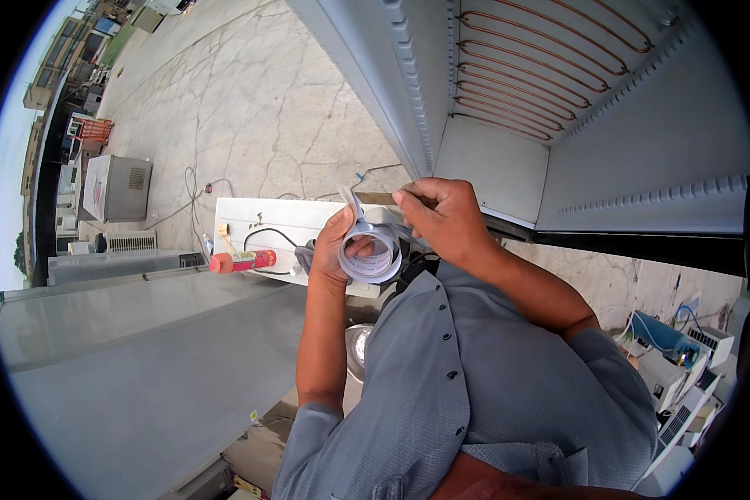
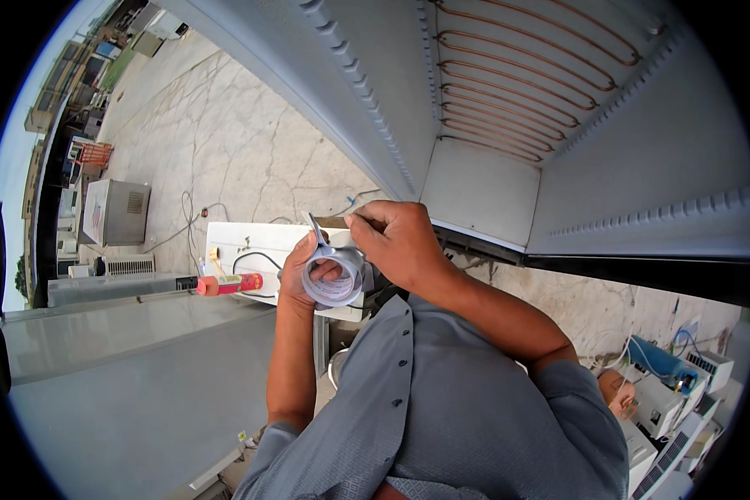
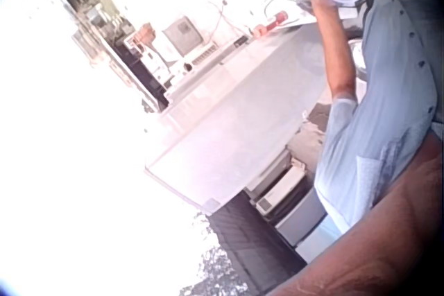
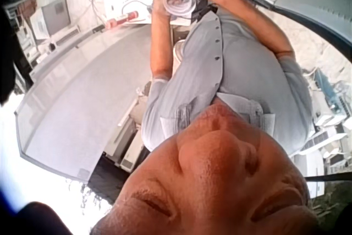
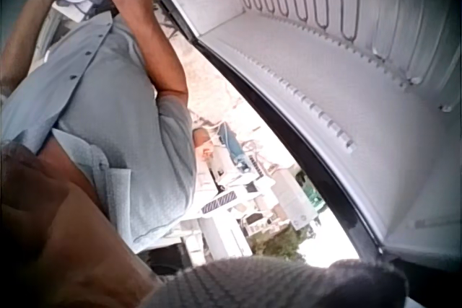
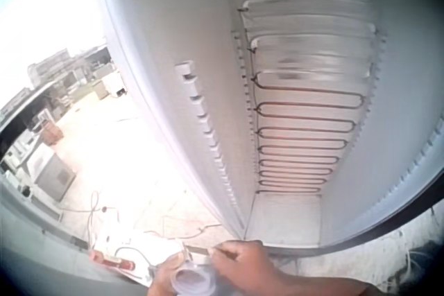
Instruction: The person applies silver reflective insulation tape to the copper coils inside the evaporator section of an air conditioning unit. They measure and cut strips of tape, peel off the backing, and carefully press the tape over the coils to cover them. The person also uses a cloth to wipe the surface of the coils and the applied tape.
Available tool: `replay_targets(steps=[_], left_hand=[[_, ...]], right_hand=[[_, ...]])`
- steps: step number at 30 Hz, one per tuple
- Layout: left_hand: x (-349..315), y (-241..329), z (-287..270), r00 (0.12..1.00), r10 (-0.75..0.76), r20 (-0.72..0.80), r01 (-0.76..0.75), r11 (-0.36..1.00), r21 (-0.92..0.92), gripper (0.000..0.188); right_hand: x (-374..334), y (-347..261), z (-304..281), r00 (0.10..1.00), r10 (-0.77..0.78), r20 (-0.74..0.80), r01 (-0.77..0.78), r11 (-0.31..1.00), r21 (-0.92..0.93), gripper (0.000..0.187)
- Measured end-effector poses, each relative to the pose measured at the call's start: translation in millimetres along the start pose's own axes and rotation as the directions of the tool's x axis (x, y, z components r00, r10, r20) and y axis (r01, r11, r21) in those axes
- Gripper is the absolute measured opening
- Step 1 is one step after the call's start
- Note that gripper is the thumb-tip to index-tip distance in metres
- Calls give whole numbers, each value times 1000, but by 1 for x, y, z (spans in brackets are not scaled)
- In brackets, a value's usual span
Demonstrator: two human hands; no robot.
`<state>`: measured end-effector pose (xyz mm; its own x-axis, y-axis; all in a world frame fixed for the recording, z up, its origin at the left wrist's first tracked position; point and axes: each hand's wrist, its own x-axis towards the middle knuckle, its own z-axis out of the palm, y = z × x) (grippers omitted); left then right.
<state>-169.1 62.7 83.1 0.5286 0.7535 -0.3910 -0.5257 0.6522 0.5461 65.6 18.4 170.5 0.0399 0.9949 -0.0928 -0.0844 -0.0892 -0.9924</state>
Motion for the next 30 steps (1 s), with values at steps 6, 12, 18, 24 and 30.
replay_targets(steps=[6,12,18,24,30], left_hand=[[3,3,12,999,10,-31,-9,999,47,26],[9,6,25,991,79,-107,-49,966,253,27],[18,5,46,971,148,-190,-42,880,472,25],[25,3,43,980,137,-143,-45,855,517,23],[23,-5,54,979,147,-142,-34,804,594,24]], right_hand=[[6,4,-1,1000,-29,-10,29,1000,-10,25],[9,2,-4,998,-15,-55,12,998,-65,22],[13,16,-9,996,-88,-34,83,988,-131,21],[13,17,-13,999,18,-45,-21,996,-81,23],[11,30,-19,983,104,-151,-85,988,129,24]])
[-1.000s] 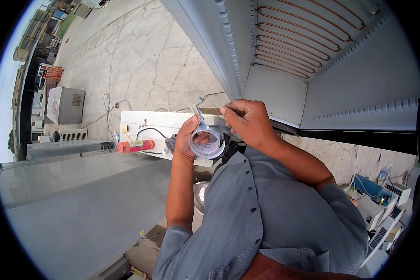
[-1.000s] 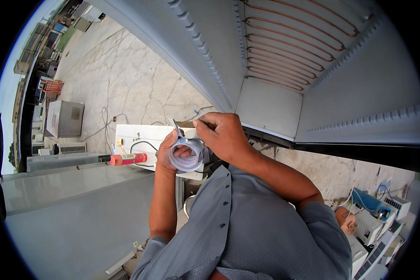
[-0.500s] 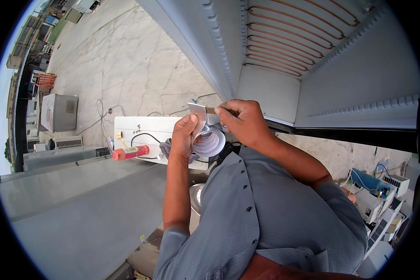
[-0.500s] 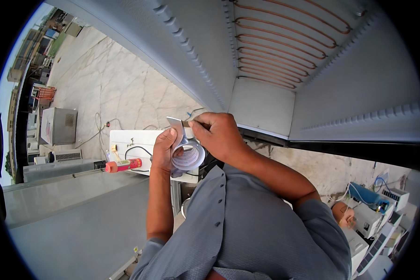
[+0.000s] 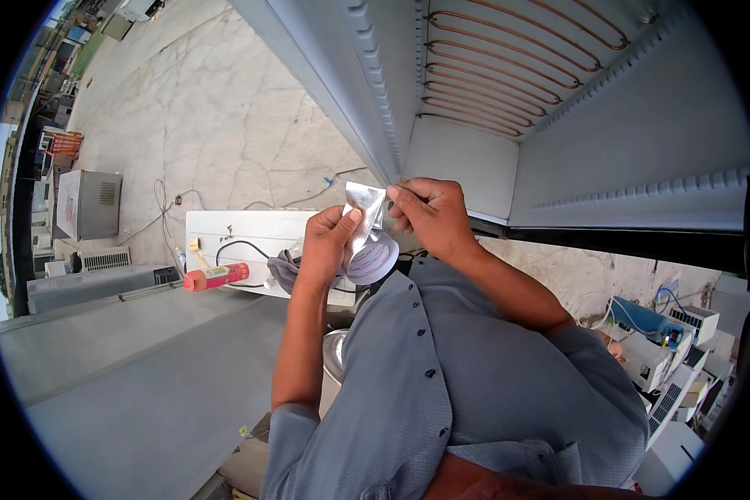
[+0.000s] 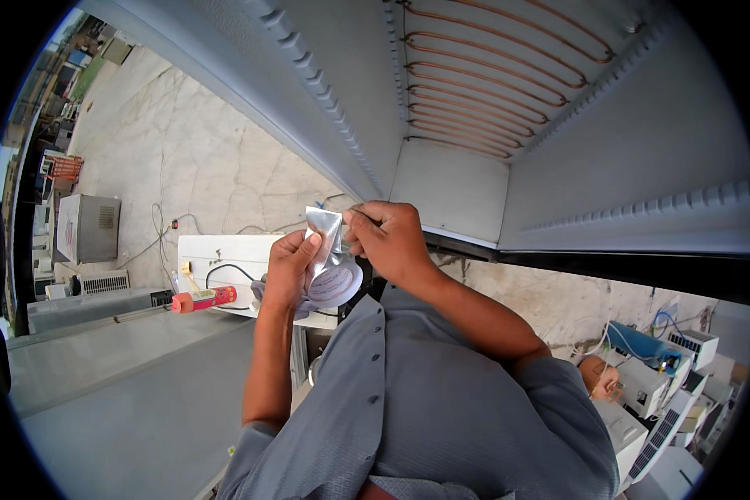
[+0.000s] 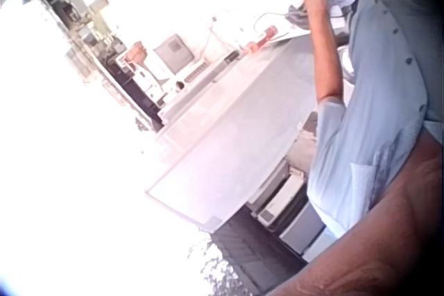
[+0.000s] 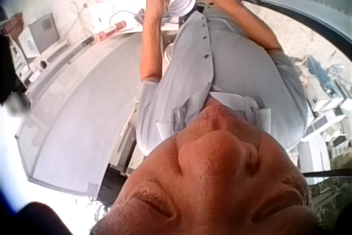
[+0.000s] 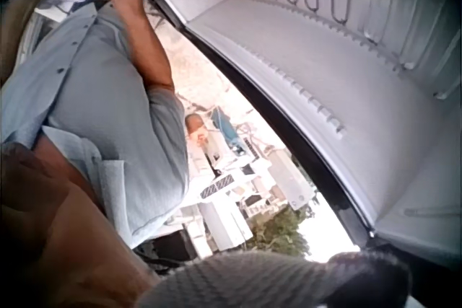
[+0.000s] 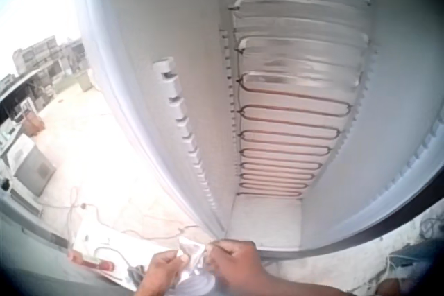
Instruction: The person applies silver reflective insulation tape to the copper coils inside the evaporator section of an air conditioning unit. They measure and cut strips of tape, peel off the backing, and carefully press the tape over the coils to cover them. The person also uses a cloth to wipe the surface of the coils and the applied tape.
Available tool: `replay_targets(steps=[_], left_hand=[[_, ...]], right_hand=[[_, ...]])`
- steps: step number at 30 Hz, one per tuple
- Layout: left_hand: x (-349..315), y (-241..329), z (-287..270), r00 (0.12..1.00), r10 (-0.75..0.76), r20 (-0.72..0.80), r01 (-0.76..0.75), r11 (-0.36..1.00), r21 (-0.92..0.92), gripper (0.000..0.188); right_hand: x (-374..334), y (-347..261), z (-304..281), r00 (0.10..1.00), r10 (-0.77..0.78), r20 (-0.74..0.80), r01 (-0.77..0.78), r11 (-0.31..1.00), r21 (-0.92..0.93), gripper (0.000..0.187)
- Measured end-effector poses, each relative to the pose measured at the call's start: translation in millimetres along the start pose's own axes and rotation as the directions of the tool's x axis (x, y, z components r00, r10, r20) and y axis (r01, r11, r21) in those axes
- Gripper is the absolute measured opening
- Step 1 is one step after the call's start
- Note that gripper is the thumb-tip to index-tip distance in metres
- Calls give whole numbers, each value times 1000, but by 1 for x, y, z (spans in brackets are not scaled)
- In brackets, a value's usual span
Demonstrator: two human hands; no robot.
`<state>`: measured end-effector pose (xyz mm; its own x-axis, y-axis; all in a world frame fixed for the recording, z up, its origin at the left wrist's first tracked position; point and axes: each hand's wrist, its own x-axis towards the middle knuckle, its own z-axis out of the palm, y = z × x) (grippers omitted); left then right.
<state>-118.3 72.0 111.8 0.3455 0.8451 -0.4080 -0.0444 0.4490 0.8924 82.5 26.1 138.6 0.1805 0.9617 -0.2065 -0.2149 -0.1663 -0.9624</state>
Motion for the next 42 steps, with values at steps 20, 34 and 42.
replay_targets(steps=[20,34,42], left_hand=[[4,-6,11,997,-26,72,19,994,104,24],[-4,-41,-25,991,-136,5,134,983,127,22],[-5,-48,-22,999,-29,13,31,983,-179,24]], right_hand=[[-12,16,-9,988,-3,-154,12,998,55,24],[0,-3,-53,898,-112,-425,174,978,112,23],[-33,-7,-44,974,-10,-225,21,999,45,21]])
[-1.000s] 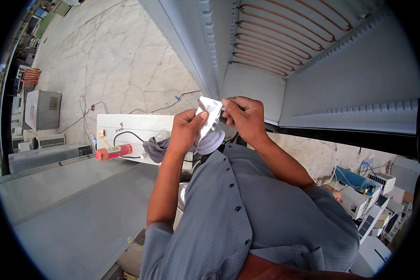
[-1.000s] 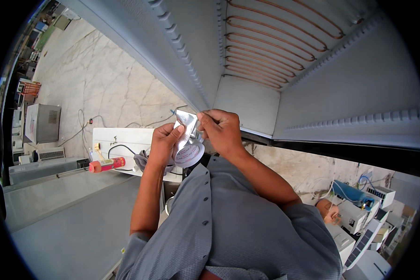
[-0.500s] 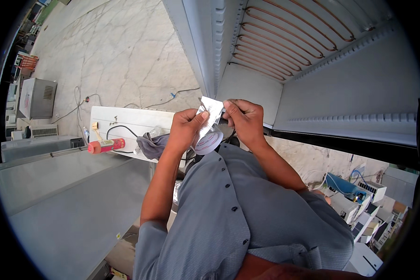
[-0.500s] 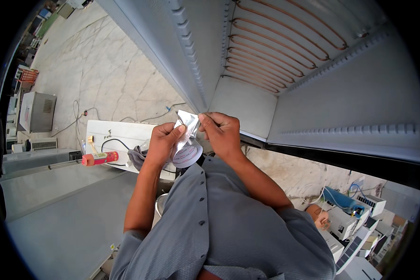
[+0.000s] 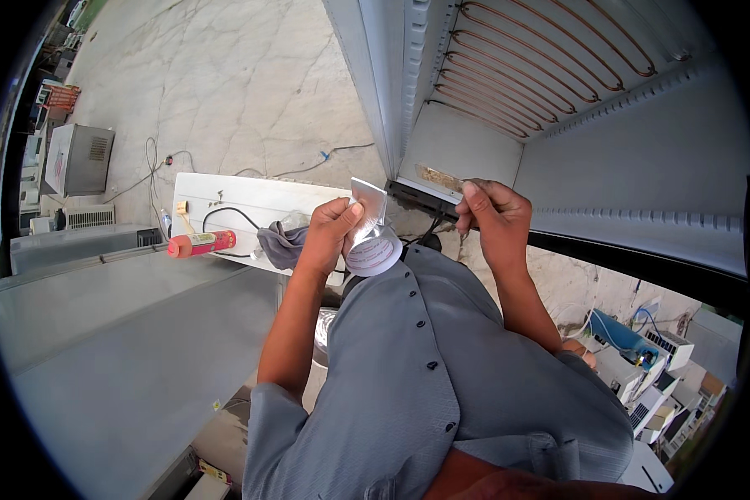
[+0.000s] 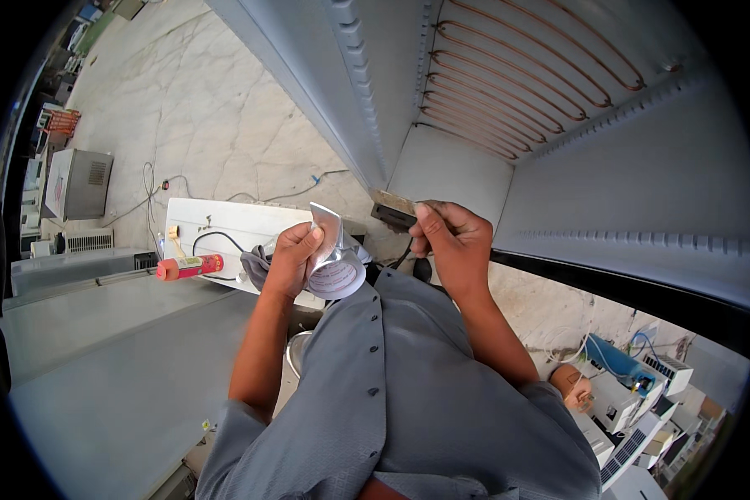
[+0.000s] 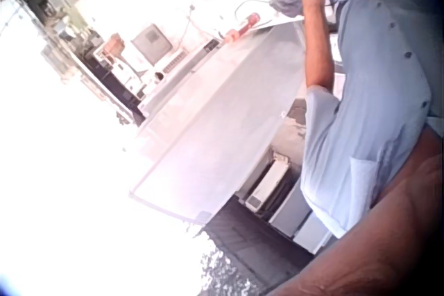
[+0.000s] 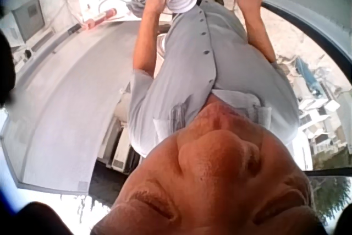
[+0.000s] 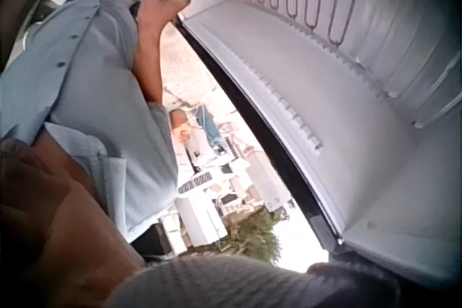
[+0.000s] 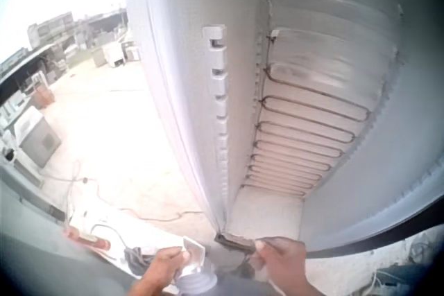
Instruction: The person applies silver reflective insulation tape to the copper coils inside the evaporator section of an air conditioning unit. They measure and cut strips of tape, peel off the backing, and carefully press the tape over the coils to cover them. The person also uses a cloth to wipe the surface of the coils and the applied tape.
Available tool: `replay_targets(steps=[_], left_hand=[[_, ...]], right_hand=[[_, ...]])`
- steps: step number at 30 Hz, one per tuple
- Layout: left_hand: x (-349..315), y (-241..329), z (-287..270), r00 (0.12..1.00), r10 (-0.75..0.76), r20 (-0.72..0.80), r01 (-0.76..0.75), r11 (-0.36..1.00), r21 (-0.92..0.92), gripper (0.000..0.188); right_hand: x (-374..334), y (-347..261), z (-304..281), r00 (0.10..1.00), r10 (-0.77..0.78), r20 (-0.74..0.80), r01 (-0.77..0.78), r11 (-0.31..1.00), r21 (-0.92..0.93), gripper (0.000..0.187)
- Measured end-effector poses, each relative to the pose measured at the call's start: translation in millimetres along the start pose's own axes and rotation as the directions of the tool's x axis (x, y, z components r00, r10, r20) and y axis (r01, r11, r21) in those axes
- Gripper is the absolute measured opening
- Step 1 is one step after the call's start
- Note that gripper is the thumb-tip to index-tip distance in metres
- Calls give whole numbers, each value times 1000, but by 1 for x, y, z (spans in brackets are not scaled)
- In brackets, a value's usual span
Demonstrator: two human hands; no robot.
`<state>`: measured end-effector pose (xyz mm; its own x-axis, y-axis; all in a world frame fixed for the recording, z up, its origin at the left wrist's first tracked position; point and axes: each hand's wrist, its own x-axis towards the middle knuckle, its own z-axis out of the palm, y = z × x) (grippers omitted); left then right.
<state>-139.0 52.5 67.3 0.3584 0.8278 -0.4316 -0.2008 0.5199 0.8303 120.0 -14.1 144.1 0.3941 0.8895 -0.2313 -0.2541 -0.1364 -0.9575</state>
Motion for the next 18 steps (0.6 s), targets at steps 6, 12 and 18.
replay_targets(steps=[6,12,18], left_hand=[[-1,19,18,997,-74,-30,72,995,-73,30],[3,18,22,998,-63,-1,63,997,-51,35],[3,19,25,995,-73,68,77,994,-71,35]], right_hand=[[-16,-2,10,992,43,120,-37,998,-46,18],[-23,2,19,995,35,92,-33,999,-22,16],[-24,-1,17,990,-48,129,47,999,11,13]])
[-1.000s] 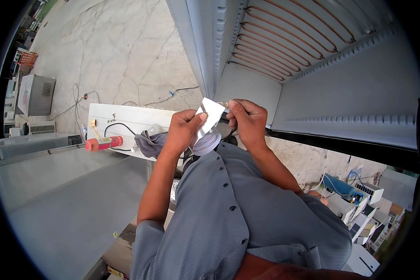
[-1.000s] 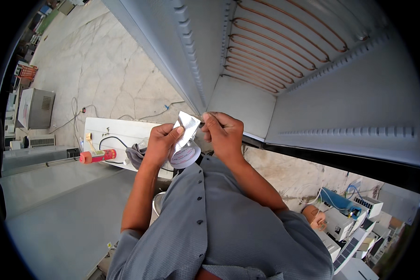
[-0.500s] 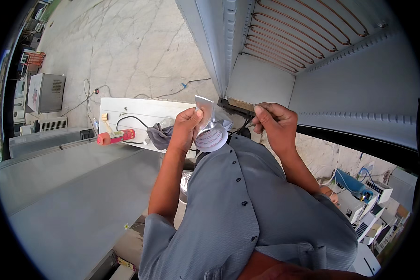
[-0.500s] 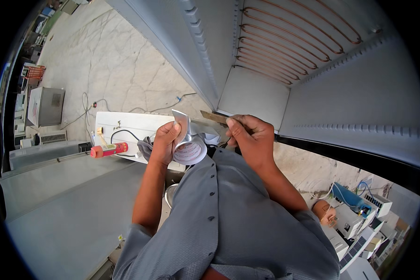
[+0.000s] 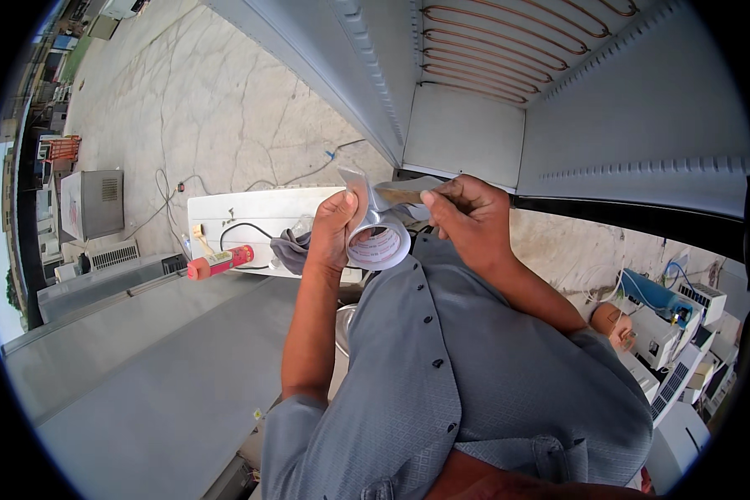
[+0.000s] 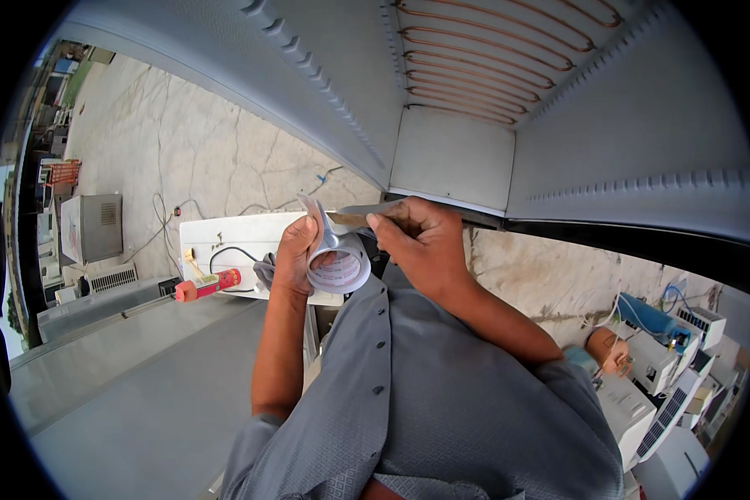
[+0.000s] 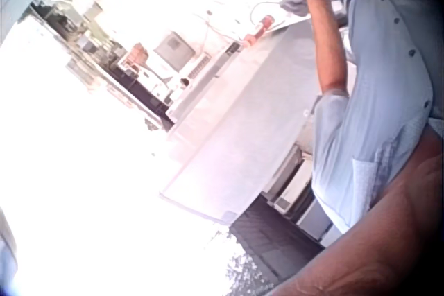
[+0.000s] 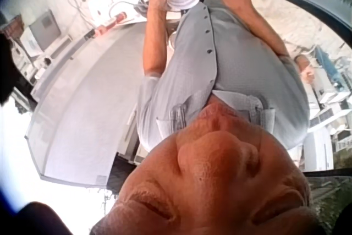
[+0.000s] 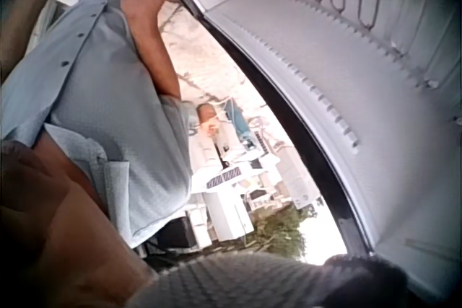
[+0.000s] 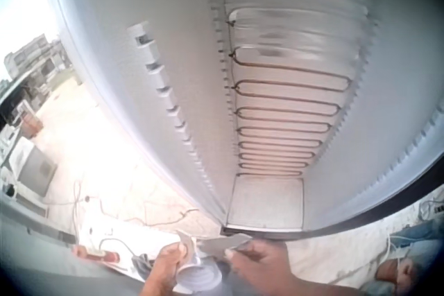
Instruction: The person applies silver reflective insulation tape to the copper coils inside the evaporator section of an air conditioning unit. They measure and cut strips of tape, peel off the backing, and carefully press the tape over the coils to cover them. The person also uses a cloth to wipe the surface of the coils and the applied tape.
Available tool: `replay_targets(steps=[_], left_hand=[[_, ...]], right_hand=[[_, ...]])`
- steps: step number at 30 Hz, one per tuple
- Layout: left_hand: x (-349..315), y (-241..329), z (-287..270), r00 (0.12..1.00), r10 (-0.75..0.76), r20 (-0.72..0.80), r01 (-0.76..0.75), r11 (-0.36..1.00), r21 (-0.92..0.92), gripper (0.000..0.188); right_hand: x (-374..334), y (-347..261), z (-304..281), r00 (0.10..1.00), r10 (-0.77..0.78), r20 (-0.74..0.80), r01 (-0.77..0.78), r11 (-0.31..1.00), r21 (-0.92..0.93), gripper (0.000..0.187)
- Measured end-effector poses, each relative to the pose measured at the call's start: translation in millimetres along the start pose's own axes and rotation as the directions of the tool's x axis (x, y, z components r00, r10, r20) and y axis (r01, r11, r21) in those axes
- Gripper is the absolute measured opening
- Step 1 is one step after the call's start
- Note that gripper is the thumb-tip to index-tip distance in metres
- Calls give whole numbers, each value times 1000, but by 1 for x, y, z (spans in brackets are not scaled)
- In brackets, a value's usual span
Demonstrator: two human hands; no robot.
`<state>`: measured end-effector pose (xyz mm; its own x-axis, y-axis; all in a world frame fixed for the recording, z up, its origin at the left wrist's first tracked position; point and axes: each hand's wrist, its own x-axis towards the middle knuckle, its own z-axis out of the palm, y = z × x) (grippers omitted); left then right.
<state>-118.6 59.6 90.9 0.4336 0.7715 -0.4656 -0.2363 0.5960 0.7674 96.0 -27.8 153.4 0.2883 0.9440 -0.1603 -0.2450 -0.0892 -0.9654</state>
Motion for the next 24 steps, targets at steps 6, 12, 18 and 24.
replay_targets(steps=[6,12,18,24], left_hand=[[1,-4,-6,994,-9,108,14,998,-55,37],[3,-7,-10,989,-15,144,28,996,-89,34],[2,-7,-9,983,3,185,21,992,-127,33],[-1,-4,0,987,14,162,2,995,-103,37]], right_hand=[[0,2,-1,1000,-26,3,26,1000,3,13],[-3,0,-1,1000,-30,2,30,999,19,12],[-4,-1,-2,999,-36,-1,36,999,-10,13],[-3,-1,-3,1000,-26,-5,26,1000,-2,13]])
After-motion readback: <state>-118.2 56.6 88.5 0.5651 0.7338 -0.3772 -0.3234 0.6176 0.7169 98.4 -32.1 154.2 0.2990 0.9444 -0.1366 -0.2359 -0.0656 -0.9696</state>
